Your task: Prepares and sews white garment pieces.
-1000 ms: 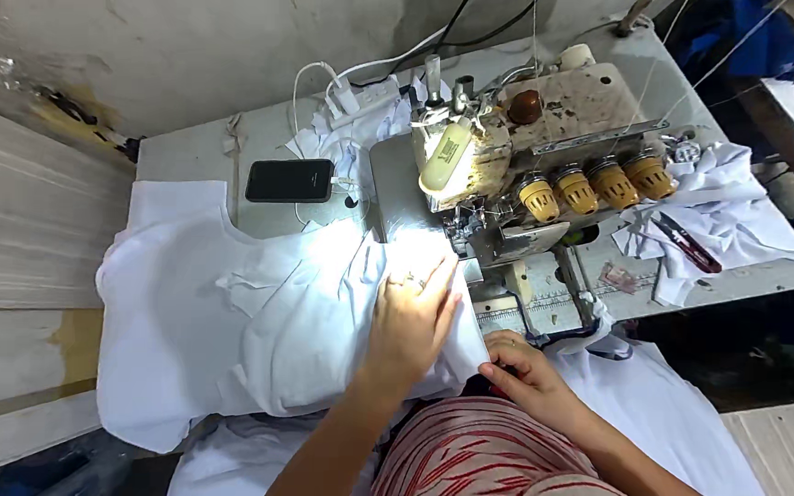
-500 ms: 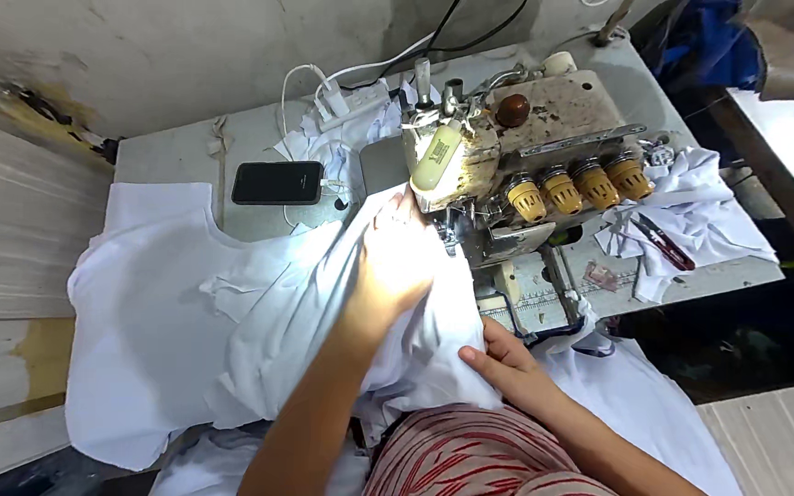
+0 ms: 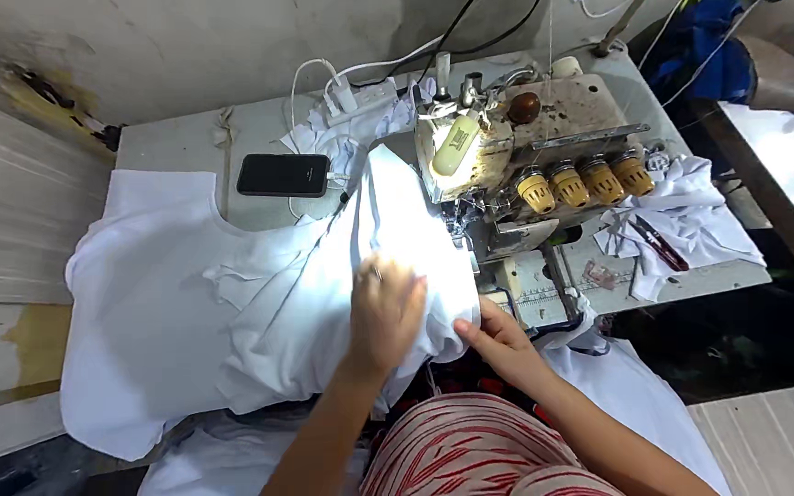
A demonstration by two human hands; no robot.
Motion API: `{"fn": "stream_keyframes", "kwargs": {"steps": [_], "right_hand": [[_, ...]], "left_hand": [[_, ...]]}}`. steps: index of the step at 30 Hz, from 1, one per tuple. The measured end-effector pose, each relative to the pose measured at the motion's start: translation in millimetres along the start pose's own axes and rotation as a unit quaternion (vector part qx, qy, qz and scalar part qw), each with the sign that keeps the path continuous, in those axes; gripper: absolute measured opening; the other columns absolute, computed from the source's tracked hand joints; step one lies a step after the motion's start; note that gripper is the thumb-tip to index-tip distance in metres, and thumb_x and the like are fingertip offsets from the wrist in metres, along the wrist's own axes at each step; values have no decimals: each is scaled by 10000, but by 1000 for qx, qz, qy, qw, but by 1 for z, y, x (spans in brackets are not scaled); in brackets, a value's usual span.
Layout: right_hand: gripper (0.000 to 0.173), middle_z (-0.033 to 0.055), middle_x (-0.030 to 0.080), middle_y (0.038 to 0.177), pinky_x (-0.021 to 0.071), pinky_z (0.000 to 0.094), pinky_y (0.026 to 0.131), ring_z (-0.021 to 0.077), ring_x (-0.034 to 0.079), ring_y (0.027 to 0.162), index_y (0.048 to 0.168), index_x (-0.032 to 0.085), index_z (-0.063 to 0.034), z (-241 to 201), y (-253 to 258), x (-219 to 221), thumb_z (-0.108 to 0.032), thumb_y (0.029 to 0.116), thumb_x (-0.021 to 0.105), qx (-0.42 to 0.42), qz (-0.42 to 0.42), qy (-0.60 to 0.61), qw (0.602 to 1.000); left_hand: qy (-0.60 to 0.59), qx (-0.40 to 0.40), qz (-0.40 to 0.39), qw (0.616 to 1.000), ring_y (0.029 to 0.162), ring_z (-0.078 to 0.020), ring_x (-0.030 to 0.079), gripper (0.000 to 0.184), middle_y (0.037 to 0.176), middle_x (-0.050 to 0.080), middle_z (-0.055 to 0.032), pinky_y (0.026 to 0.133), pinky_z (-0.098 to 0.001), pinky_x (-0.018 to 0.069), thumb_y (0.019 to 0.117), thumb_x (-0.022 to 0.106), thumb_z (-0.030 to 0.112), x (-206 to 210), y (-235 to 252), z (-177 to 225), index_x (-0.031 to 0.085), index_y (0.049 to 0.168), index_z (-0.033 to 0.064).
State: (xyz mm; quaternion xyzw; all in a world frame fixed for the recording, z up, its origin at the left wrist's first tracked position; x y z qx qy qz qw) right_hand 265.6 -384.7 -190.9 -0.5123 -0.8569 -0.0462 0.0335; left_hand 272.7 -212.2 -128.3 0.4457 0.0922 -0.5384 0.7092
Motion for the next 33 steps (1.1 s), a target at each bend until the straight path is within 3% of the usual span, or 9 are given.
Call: {"fn": "stream_keyframes", "kwargs": {"steps": [3, 7, 11, 13, 15, 21, 24, 26, 33], "right_hand": [[258, 16, 715, 1077, 584, 249, 895, 35, 682, 991, 1194, 636, 21, 14, -27, 7, -178, 1046, 564, 24, -33, -7, 999], [182, 33, 676, 998, 550, 179, 809, 2, 636, 888, 1053, 671, 26, 28, -55, 10, -122, 1014, 572, 34, -45, -55, 997], [141, 3, 684, 980, 565, 193, 770, 9, 646, 857, 1028, 675, -15, 21, -64, 3, -141, 999, 619, 5, -35, -44, 998], [157, -6, 671, 1056, 562, 211, 865, 15, 640, 977, 1048, 679, -35, 14, -66, 1, -170, 995, 622, -22, -38, -49, 998], [157, -67, 685, 1115, 551, 241, 957, 4, 640, 1064, 1115, 662, -81, 6, -69, 3, -162, 991, 610, -28, -35, -19, 999], [169, -102, 699, 923, 574, 211, 774, 4, 674, 835, 1111, 560, -132, -11, -75, 18, -63, 975, 635, -1, 1, 94, 996], [268, -58, 712, 928, 591, 242, 788, 44, 696, 842, 1218, 515, -54, -6, -80, 20, -39, 973, 621, 48, -7, 83, 995], [250, -45, 708, 956, 593, 245, 798, 49, 692, 860, 1206, 540, -44, -3, -85, 19, -60, 973, 630, 58, -9, 77, 995], [113, -85, 723, 915, 580, 205, 757, 7, 684, 820, 1051, 641, -132, -14, -95, 19, -83, 957, 682, 54, -61, 105, 991]], "left_hand": [[-135, -60, -80, 986, 909, -118, 677, 359, 961, 709, -93, 810, -254, 563, 973, 666, 387, 15, -68, 21, 680, 1053, 37], [-230, -227, -155, 934, 959, -153, 692, 657, 1041, 711, -142, 864, -328, 573, 790, 827, 421, 46, -124, 14, 626, 1181, -67], [-368, -238, -157, 885, 870, -32, 678, 267, 947, 710, -57, 819, -217, 573, 925, 731, 166, 46, -135, 15, 664, 1048, -61], [-397, -229, -159, 875, 861, 7, 649, 160, 937, 690, -13, 815, -190, 556, 971, 655, 109, 37, -137, 15, 667, 1013, -44], [-422, -217, -142, 869, 892, 25, 632, 133, 964, 676, 22, 834, -187, 543, 994, 615, 95, 25, -135, 16, 658, 1027, -26], [-486, -230, -68, 841, 815, 35, 619, 126, 907, 630, 117, 751, -191, 547, 1084, 454, 163, 5, -125, 23, 566, 1095, 105], [-509, -274, -98, 810, 881, 3, 644, 329, 991, 649, 74, 795, -220, 562, 1016, 616, 291, 23, -144, 29, 534, 1191, 25], [-530, -296, -119, 786, 907, -44, 674, 284, 1003, 674, 36, 831, -268, 583, 962, 669, 138, 32, -158, 35, 537, 1176, 6], [-357, 1, -29, 934, 931, 21, 609, 91, 947, 636, 28, 848, -126, 514, 936, 738, 163, -18, -133, 71, 665, 950, 110]]}}
Point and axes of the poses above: each hand's wrist, its own y-axis towards the middle knuckle, its own x-axis out of the palm, z = x × y, the point moved 6 cm from there along y, towards the middle knuckle
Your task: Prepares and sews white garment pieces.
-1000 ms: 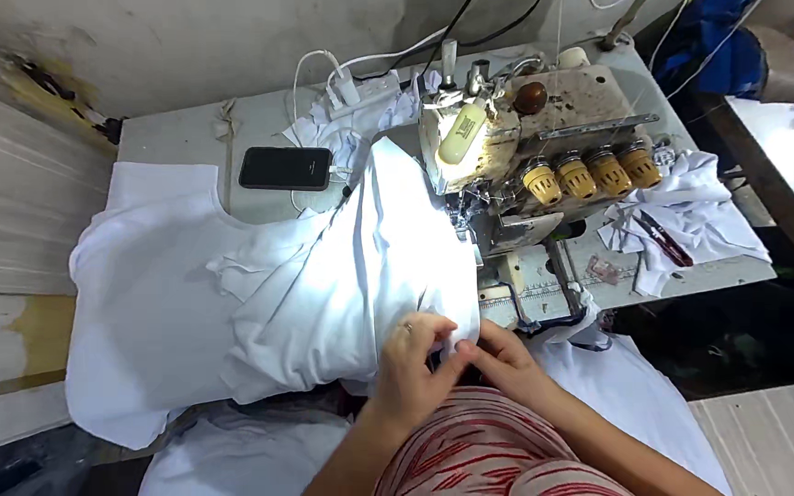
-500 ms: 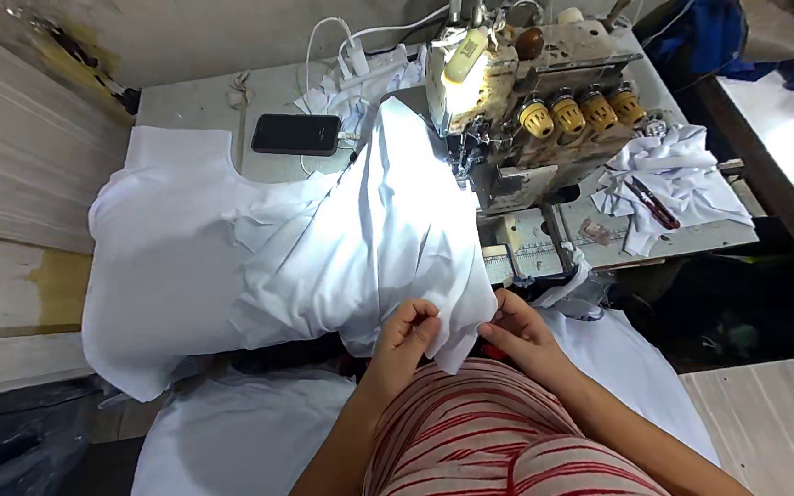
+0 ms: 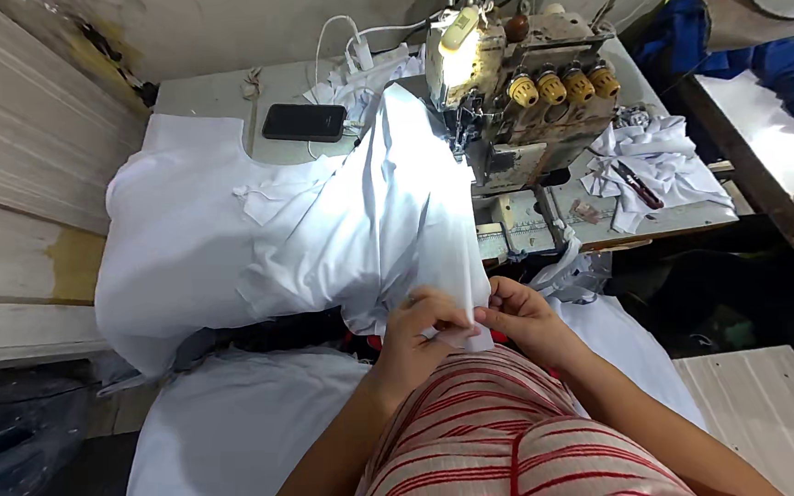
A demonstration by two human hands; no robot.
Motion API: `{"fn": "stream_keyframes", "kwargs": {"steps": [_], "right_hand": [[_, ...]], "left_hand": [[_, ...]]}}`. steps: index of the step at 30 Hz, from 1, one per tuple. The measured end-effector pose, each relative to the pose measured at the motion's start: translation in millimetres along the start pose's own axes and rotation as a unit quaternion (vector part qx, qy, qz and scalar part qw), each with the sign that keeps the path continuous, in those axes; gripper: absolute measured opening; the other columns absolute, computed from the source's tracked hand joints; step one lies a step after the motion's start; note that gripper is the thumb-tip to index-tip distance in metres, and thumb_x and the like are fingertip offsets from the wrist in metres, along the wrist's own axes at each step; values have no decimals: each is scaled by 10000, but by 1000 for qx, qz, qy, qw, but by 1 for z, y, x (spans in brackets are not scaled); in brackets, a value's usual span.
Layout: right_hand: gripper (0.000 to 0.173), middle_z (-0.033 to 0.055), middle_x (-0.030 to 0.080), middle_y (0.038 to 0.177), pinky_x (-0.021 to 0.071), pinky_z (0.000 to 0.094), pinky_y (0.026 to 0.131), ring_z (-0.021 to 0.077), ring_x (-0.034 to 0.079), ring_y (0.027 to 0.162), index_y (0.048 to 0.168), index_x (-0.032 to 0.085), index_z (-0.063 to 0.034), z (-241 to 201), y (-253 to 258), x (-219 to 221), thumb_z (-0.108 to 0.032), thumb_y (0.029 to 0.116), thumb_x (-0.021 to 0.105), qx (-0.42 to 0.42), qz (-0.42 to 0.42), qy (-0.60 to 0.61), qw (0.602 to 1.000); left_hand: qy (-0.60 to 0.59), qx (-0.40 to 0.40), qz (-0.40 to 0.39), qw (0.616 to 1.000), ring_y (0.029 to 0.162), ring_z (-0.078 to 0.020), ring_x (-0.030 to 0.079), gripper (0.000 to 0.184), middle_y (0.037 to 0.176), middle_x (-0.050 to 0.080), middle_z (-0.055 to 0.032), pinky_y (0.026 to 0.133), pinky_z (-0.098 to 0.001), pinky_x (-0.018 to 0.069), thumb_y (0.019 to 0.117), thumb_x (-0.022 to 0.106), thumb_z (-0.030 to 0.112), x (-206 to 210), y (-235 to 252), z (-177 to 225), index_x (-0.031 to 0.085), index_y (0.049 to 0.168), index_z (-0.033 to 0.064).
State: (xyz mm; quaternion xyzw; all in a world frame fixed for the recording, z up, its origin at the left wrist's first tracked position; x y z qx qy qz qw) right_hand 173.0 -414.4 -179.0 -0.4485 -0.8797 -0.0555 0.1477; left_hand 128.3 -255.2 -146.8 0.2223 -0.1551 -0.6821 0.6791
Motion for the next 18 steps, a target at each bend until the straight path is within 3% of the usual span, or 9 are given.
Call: {"fn": "stream_keyframes", "kwargs": {"steps": [3, 7, 11, 15, 18], "right_hand": [[162, -78, 729, 930, 585, 210, 758, 14, 691, 826, 1088, 625, -113, -1, -3, 2, -10, 964, 605, 51, -31, 5, 998], [184, -71, 729, 936, 603, 221, 765, 28, 703, 825, 1117, 606, -91, 4, -9, 0, 15, 969, 585, 79, -28, 3, 997], [194, -63, 726, 944, 612, 232, 787, 38, 710, 843, 1131, 594, -76, 9, -14, 1, 32, 971, 577, 95, -13, 15, 995], [206, -43, 725, 967, 615, 244, 792, 55, 714, 856, 1154, 581, -67, 11, -15, 0, 37, 978, 560, 98, -10, 35, 995], [150, -36, 732, 989, 628, 260, 781, 70, 726, 864, 1152, 589, -87, 11, -12, -2, -43, 1023, 527, 107, -16, 74, 991]], "left_hand": [[179, 65, -105, 976, 971, -129, 649, 82, 927, 690, -80, 925, -192, 496, 942, 683, 114, 7, 2, 16, 762, 957, 100], [282, 106, -163, 939, 909, -188, 682, 136, 906, 724, -84, 870, -230, 531, 964, 656, 112, 13, -10, 14, 789, 994, 99], [305, 144, -158, 928, 862, -193, 675, 152, 888, 723, -83, 813, -246, 535, 992, 629, 97, 16, -22, 15, 779, 1016, 88], [371, 171, -99, 907, 988, -166, 612, 201, 1019, 682, -16, 927, -262, 457, 992, 670, 340, 16, -35, 7, 742, 1100, 186], [350, 155, -48, 923, 1099, -153, 565, 134, 1135, 630, -1, 1008, -269, 408, 1015, 644, 261, 17, -39, -1, 693, 1133, 219]]}}
Point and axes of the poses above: each hand's wrist, its own y-axis towards the middle knuckle, its own x-axis out of the palm, z = x × y, the point moved 6 cm from there along y, towards the middle knuckle
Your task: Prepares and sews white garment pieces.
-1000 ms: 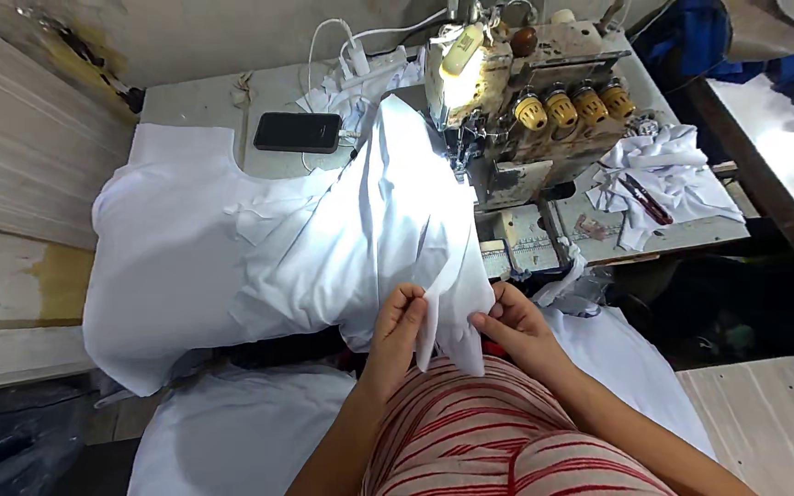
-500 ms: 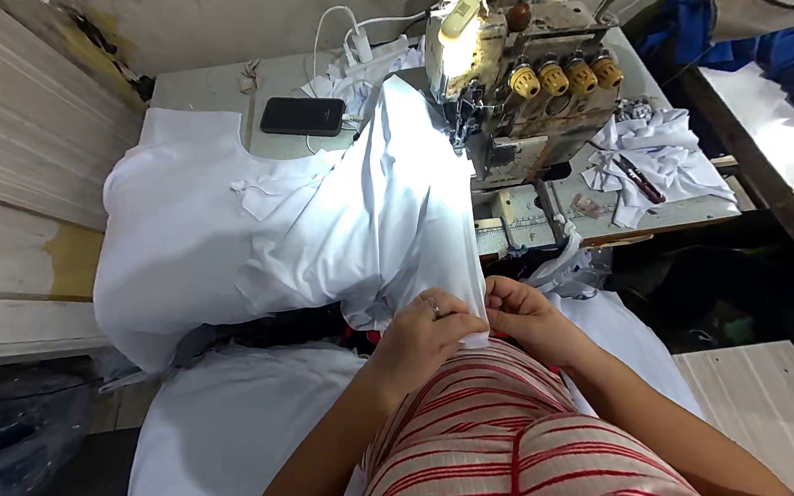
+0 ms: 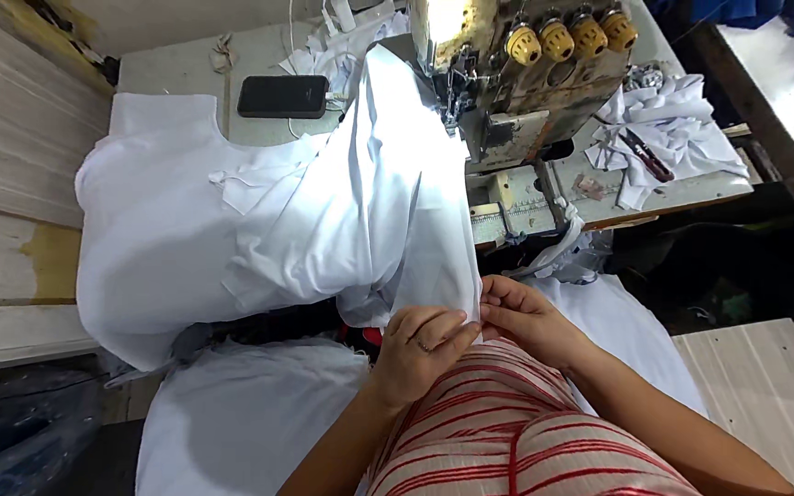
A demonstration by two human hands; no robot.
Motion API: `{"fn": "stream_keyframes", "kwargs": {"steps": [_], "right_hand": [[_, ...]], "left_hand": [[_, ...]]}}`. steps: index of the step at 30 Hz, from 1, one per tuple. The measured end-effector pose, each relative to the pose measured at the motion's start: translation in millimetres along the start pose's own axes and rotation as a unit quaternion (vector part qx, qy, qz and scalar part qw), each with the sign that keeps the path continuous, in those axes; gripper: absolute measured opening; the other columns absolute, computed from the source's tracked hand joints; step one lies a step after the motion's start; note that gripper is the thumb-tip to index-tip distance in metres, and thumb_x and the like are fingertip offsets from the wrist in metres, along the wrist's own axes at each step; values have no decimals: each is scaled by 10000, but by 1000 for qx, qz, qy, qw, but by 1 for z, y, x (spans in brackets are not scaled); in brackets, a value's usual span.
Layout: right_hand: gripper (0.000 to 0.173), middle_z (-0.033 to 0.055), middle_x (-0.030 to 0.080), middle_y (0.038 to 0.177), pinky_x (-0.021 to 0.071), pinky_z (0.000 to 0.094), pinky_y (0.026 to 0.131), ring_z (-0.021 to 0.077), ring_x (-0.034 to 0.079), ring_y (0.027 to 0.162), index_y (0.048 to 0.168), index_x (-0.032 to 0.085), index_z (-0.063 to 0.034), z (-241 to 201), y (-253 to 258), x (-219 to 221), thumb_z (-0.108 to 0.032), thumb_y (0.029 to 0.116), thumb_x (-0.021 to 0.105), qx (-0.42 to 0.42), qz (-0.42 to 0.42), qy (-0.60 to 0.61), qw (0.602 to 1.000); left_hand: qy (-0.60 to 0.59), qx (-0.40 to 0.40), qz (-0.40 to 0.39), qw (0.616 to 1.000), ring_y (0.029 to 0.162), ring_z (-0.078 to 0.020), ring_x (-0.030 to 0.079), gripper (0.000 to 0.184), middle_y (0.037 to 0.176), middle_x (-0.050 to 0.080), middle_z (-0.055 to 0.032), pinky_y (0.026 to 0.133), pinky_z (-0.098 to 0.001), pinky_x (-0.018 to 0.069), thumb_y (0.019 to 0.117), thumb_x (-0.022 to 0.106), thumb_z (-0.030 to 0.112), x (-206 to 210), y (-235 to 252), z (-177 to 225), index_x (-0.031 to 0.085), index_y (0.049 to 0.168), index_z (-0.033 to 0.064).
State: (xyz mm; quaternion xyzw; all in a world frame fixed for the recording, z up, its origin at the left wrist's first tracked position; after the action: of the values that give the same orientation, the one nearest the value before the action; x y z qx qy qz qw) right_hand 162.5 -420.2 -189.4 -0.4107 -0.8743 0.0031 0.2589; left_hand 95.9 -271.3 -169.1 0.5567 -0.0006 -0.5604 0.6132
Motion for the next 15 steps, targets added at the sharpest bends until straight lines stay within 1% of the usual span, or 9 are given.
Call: {"fn": "stream_keyframes", "kwargs": {"steps": [1, 3, 4, 5, 6, 7, 8, 10, 15], "right_hand": [[137, -42, 733, 992, 623, 254, 752, 68, 724, 849, 1165, 587, -102, -4, 5, -1, -144, 1043, 541, -5, -11, 5, 1000], [365, -77, 723, 1016, 594, 216, 692, 36, 703, 823, 1227, 536, -145, -19, 22, -6, -453, 1032, 557, -37, -38, -25, 998], [493, -91, 716, 1038, 587, 207, 692, 24, 695, 833, 1260, 513, -150, -29, 33, -8, -563, 995, 561, -54, -38, -48, 997], [559, -87, 709, 1057, 593, 220, 736, 29, 695, 875, 1288, 496, -133, -38, 46, -11, -592, 976, 572, -66, -29, -66, 995], [552, -63, 710, 1069, 602, 249, 807, 49, 701, 925, 1311, 491, -100, -46, 58, -14, -530, 982, 596, -71, -8, -75, 995], [429, -37, 718, 1040, 606, 265, 830, 62, 709, 921, 1287, 496, -86, -53, 70, -17, -389, 1000, 597, -70, 24, -74, 995], [299, -13, 719, 994, 611, 267, 815, 70, 716, 883, 1261, 498, -72, -58, 81, -19, -224, 1009, 553, -66, 60, -75, 993], [223, 22, 702, 941, 605, 267, 789, 80, 709, 829, 1248, 499, -38, -62, 97, -26, -58, 1027, 474, -69, 99, -80, 989], [277, 27, 707, 984, 608, 283, 826, 90, 714, 878, 1299, 477, 17, -58, 101, -33, -39, 1028, 476, -104, 90, -70, 988]], "left_hand": [[-39, -23, 20, 999, 1099, -136, 575, 110, 1118, 647, 5, 1010, -260, 417, 1027, 623, 228, 1, 5, -1, 701, 1102, 205], [-160, -68, 60, 983, 1042, -85, 625, 185, 1018, 690, 7, 973, -217, 476, 1065, 550, 233, -2, 24, -3, 704, 1034, 135], [-210, -76, 62, 973, 1007, -62, 635, 223, 980, 679, 3, 950, -193, 498, 1079, 512, 250, -4, 36, -2, 678, 1021, 112], [-246, -72, 56, 965, 975, -57, 642, 237, 953, 676, -4, 928, -185, 511, 1081, 502, 254, -3, 47, -1, 666, 1010, 97], [-262, -57, 41, 962, 946, -66, 652, 228, 934, 684, -13, 909, -187, 521, 1071, 521, 245, 0, 55, 0, 669, 1000, 87], [-256, -38, 18, 966, 911, -85, 666, 206, 909, 701, -25, 886, -197, 532, 1054, 557, 225, 4, 60, 0, 685, 982, 80], [-231, -19, -10, 973, 879, -105, 681, 185, 885, 721, -31, 862, -205, 541, 1036, 592, 204, 10, 62, -1, 708, 959, 81], [-171, 2, -68, 983, 849, -128, 700, 172, 864, 746, -27, 818, -222, 548, 1019, 616, 191, 19, 62, -8, 743, 944, 103], [-129, 8, -105, 986, 834, -128, 683, 210, 858, 746, -11, 785, -225, 531, 1036, 587, 224, 15, 78, -34, 754, 952, 130]]}}
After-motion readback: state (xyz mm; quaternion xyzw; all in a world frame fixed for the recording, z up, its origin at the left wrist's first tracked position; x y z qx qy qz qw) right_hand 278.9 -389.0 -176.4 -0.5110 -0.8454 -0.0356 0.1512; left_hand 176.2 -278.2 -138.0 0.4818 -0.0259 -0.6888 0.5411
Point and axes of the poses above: each hand's wrist, its own y-axis towards the middle knuckle, its own x-axis out of the palm, z = x × y, the point moved 6 cm from there along y, towards the middle knuckle
